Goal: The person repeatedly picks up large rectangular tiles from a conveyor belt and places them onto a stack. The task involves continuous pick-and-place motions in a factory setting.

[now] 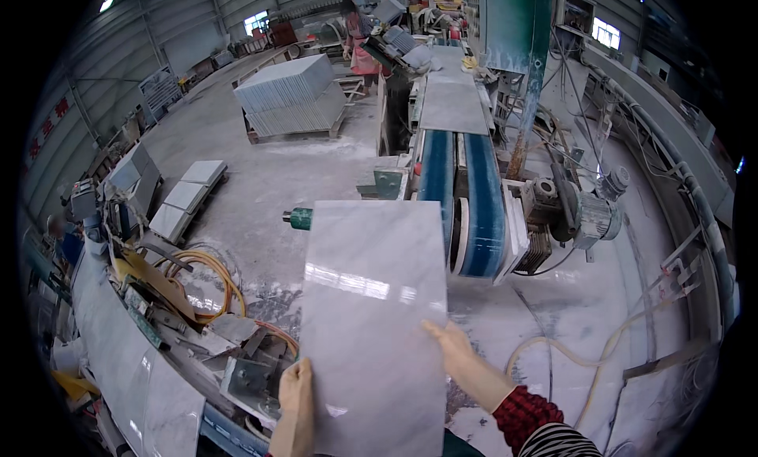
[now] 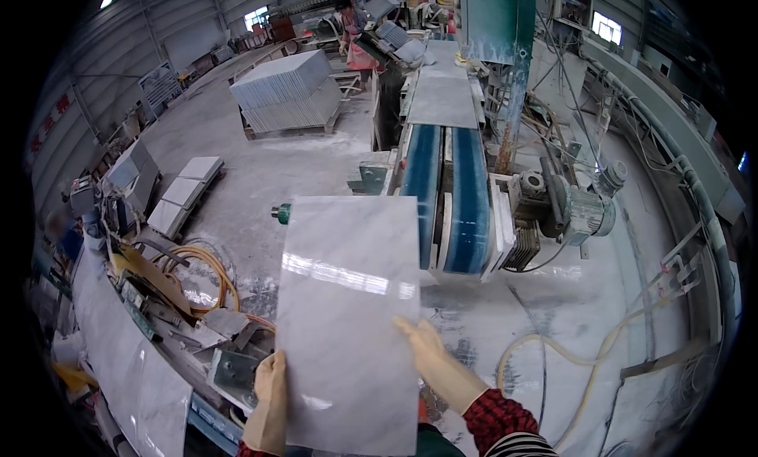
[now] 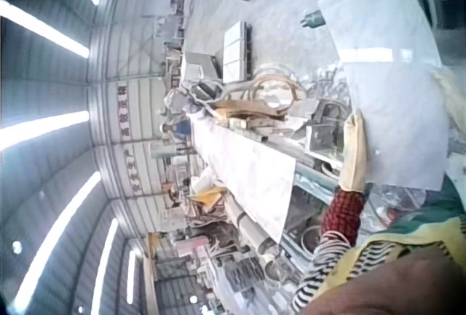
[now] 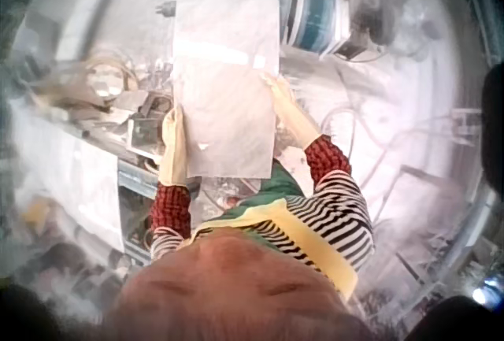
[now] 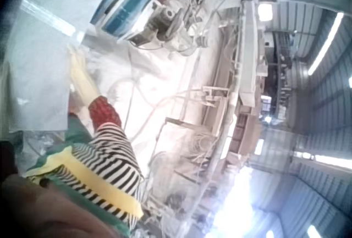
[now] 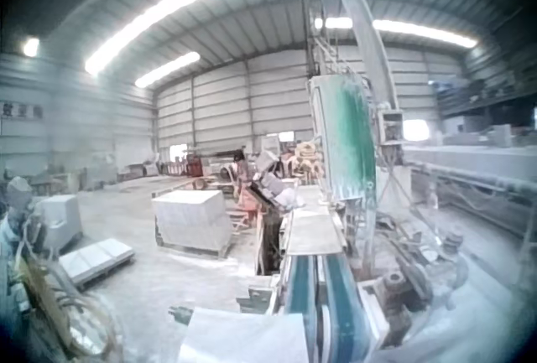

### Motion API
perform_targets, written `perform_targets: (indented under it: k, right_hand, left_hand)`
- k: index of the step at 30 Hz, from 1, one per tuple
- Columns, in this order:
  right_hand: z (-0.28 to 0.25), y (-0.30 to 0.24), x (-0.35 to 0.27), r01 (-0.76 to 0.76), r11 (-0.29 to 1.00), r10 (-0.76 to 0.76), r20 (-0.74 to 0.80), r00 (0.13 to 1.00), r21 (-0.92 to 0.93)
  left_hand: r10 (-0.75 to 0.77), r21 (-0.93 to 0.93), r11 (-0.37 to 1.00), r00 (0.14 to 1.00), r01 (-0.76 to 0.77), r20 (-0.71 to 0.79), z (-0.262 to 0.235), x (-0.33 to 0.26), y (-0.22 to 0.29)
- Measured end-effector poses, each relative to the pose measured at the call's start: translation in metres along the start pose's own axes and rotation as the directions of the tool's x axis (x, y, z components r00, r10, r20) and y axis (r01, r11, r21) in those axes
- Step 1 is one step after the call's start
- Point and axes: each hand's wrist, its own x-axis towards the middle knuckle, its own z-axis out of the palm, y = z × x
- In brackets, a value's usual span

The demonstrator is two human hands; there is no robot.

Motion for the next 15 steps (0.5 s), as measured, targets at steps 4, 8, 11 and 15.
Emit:
perform_targets:
  k: [4,8,11,15]
  right_hand:
    - [-0.065,-0.068,0.028,0.059,0.997,-0.063,-0.092,0.994,-0.042]
    - [-0.105,-0.099,0.043,0.092,0.996,-0.091,-0.097,0.991,-0.003]
    - [-0.123,-0.118,0.047,0.002,1.0,-0.006,-0.135,0.991,-0.031]
    - [-0.136,-0.127,0.044,0.206,0.947,-0.225,-0.052,0.973,-0.245]
  left_hand:
    - [-0.027,-0.042,0.998,0.975,0.037,0.219,0.088,0.024,0.032]
    - [-0.035,-0.036,0.998,0.954,0.048,0.299,0.143,0.038,0.052]
    - [-0.04,0.022,0.999,0.939,0.034,0.342,0.159,0.039,0.08]
    - [-0.098,0.043,0.995,0.91,0.088,0.403,0.178,0.058,0.064]
